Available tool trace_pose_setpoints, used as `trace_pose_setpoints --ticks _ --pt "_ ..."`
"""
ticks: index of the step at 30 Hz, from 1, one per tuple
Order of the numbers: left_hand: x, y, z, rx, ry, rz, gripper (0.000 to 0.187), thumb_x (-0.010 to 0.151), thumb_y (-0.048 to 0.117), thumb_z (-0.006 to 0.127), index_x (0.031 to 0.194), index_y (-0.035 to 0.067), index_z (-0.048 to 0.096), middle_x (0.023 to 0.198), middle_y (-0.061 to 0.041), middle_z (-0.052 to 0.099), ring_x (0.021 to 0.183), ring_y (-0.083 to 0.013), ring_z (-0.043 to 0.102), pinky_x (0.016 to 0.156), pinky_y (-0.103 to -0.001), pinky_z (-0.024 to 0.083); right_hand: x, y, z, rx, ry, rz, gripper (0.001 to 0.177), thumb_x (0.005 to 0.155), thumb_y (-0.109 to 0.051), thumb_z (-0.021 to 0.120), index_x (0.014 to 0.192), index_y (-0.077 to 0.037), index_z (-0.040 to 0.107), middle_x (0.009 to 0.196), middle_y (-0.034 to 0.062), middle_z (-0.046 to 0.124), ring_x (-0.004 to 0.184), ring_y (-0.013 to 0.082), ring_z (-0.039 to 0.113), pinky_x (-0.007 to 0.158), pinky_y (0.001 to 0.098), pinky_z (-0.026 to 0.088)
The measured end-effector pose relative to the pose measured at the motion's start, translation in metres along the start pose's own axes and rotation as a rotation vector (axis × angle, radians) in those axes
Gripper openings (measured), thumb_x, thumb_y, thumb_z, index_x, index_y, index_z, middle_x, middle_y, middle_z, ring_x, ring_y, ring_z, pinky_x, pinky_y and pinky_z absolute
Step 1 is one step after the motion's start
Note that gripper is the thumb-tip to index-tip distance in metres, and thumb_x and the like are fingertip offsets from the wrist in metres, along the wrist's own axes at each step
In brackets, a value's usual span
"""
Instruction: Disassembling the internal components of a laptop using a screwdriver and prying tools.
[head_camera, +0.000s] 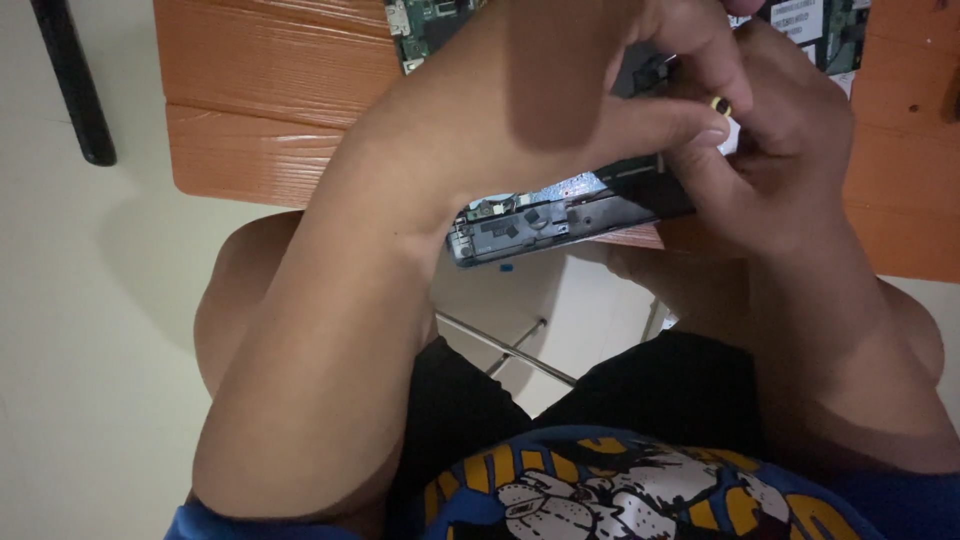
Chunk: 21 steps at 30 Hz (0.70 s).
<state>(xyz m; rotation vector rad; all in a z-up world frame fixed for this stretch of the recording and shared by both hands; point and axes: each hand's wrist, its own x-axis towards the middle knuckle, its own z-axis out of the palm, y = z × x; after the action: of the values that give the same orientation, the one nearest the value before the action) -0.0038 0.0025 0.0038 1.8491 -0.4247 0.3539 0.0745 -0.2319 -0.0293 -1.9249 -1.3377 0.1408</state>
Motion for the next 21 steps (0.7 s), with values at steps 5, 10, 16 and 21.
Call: trace_pose_setpoints --ticks 5,10,16,21 --pt "0.000 -0.003 0.002 -0.096 -0.047 -0.027 0.018 0.091 0.001 0.088 0.108 0.002 0.080 0.128 -0.009 0.065 0.093 -0.0199 0.073 0.079 -0.030 0.061 -0.003 -0.003 0.008 -0.001 0.044 0.074 0.006 0.102 0.011 0.069 0.102 0.014 0.063 0.096 0.0211 0.053 0.086 0.0303 0.045 0.079 0.0413 0.036" --pt "0.000 -0.007 0.004 -0.118 -0.058 -0.012 0.017 0.092 -0.002 0.088 0.108 0.000 0.082 0.128 -0.011 0.063 0.101 -0.0231 0.076 0.086 -0.030 0.064 -0.003 0.005 0.010 -0.025 0.053 0.044 0.012 0.099 0.014 0.073 0.105 0.011 0.063 0.097 0.0208 0.057 0.087 0.0312 0.049 0.080 0.0423 0.038" --pt "-0.004 -0.012 -0.007 0.133 -0.074 -0.009 0.070 0.085 0.020 0.105 0.126 -0.003 0.053 0.117 -0.019 0.073 0.100 -0.0314 0.077 0.084 -0.039 0.061 0.004 0.000 0.006 -0.002 0.058 0.057 0.025 0.106 -0.013 0.078 0.100 0.008 0.065 0.097 0.0163 0.058 0.085 0.0279 0.051 0.081 0.0420 0.042" --pt "-0.012 -0.031 0.003 0.453 -0.295 -0.272 0.051 0.062 0.026 0.097 0.102 0.005 0.073 0.109 -0.011 0.068 0.105 -0.0359 0.065 0.084 -0.048 0.051 0.012 -0.012 0.007 0.137 0.063 0.099 0.021 0.096 0.007 0.085 0.099 0.007 0.064 0.095 0.0163 0.061 0.083 0.0274 0.056 0.079 0.0381 0.043"
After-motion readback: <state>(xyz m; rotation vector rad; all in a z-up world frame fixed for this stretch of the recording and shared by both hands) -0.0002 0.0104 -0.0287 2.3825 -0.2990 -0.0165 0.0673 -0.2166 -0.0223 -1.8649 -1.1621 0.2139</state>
